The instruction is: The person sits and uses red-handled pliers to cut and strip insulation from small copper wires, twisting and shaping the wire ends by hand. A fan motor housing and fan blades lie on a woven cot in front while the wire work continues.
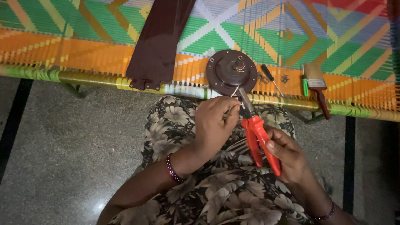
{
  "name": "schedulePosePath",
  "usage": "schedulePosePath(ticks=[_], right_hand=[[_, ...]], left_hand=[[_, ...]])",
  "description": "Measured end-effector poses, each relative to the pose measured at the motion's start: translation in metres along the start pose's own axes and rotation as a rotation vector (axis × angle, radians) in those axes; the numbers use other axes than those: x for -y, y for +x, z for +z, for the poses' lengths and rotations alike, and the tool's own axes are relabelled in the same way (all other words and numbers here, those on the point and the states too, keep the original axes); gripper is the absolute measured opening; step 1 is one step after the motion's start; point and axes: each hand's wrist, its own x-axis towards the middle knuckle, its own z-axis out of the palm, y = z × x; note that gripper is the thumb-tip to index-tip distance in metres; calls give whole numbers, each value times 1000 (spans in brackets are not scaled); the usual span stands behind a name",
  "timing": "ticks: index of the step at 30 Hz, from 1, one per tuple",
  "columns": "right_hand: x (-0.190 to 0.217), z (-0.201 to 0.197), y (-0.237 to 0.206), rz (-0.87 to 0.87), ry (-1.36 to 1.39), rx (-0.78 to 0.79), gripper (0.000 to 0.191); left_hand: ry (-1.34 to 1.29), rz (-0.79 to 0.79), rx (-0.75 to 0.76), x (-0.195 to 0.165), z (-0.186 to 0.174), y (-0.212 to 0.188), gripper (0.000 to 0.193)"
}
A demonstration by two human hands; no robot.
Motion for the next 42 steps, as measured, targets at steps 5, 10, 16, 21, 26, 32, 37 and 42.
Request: schedulePosePath(ticks=[5,10,16,21,26,32,37,42], right_hand=[[4,7,-3,81,28,-41,44],[6,9,-2,67,55,36,34],[5,7,0,57,21,40,27],[0,6,-2,32,-13,8,24],[-9,1,-1,7,-105,-54,29],[-15,-1,-2,18,-31,-17,29],[-9,1,0,82,59,-77,42],[-5,6,0,69,147,-28,42]], left_hand=[[-19,-20,30,1,-2,-1,10],[-21,-11,13,1,-1,-3,10],[5,7,5,2,-1,-3,10],[-2,13,18,2,-2,-4,10],[-17,4,40,6,-2,-5,9],[35,-2,19,8,0,-9,10],[-1,1,-11,8,-1,-11,11],[-33,-50,-35,7,-1,-11,11]])
